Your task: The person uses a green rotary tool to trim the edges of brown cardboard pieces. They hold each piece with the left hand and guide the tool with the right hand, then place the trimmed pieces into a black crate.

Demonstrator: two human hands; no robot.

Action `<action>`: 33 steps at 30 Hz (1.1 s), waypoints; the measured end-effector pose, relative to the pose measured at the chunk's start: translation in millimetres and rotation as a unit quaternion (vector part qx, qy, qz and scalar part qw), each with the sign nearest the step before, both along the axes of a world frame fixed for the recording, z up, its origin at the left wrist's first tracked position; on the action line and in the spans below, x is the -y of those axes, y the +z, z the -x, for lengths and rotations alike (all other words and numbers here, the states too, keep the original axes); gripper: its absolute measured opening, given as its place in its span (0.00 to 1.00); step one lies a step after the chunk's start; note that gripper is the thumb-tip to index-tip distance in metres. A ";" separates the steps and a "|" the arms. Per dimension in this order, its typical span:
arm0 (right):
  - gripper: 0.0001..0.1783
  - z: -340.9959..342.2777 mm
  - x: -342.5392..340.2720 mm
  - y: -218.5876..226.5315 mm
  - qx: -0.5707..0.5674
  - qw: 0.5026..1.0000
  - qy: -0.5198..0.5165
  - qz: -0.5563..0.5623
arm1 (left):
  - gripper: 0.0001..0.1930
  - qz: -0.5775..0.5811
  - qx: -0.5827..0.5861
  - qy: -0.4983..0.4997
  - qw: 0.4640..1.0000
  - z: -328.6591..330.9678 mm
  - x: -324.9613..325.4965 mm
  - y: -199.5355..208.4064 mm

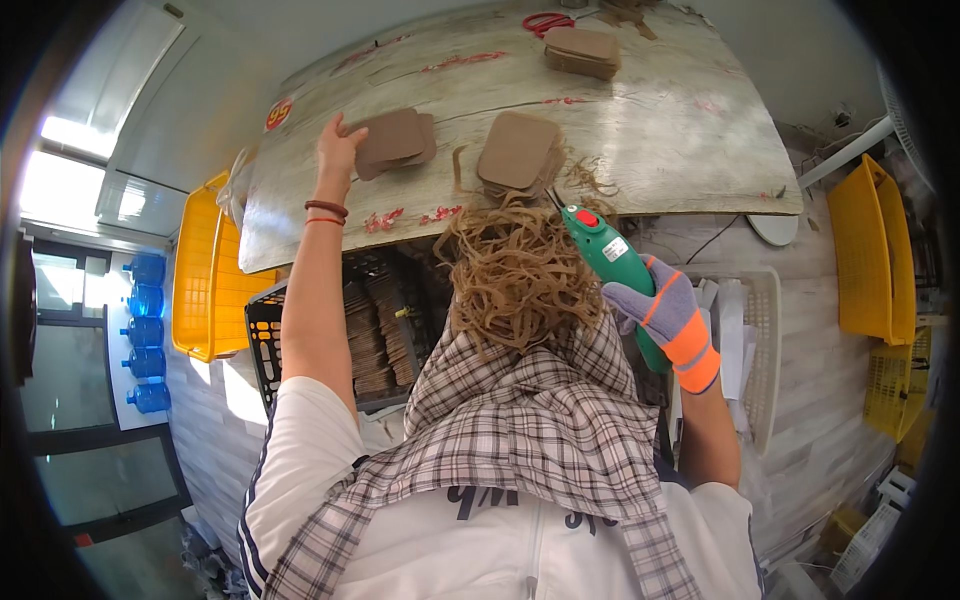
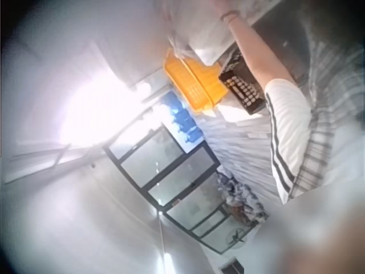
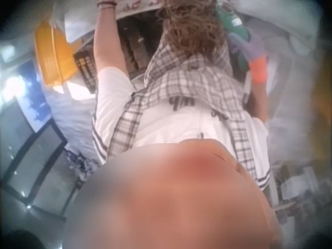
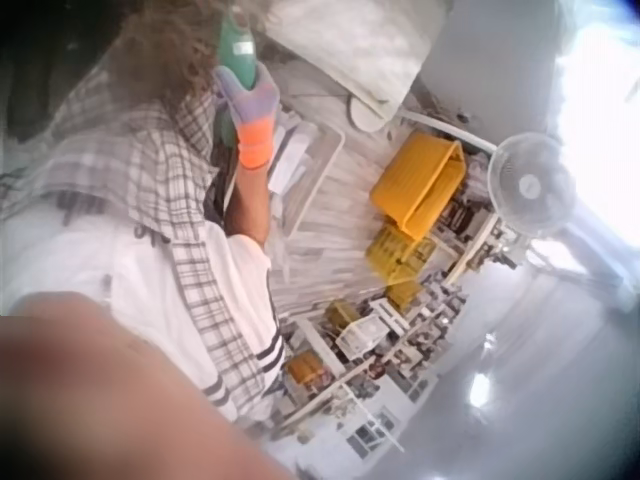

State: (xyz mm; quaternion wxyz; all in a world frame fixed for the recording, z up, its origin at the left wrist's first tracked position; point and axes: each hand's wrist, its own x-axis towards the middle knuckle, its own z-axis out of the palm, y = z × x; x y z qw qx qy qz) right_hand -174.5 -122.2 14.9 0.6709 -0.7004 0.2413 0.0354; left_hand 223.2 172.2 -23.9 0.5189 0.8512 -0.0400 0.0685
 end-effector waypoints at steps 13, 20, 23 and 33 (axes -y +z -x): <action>0.24 22.7 -0.8 -18.5 0.000 0.997 -0.049 0.066 | 0.36 -0.342 0.153 -0.139 0.917 154.0 144.3 -39.7; 0.25 26.0 0.2 -26.5 0.026 0.996 -0.061 0.064 | 0.30 -0.229 0.221 -0.136 0.938 158.2 152.7 -37.7; 0.25 26.3 1.1 -25.3 0.028 0.996 -0.069 0.045 | 0.25 -0.166 0.214 -0.139 0.953 166.8 155.8 -23.2; 0.25 19.4 -9.4 -4.2 0.064 0.991 -0.112 0.045 | 0.16 0.674 -0.174 -0.171 0.698 211.9 164.0 20.1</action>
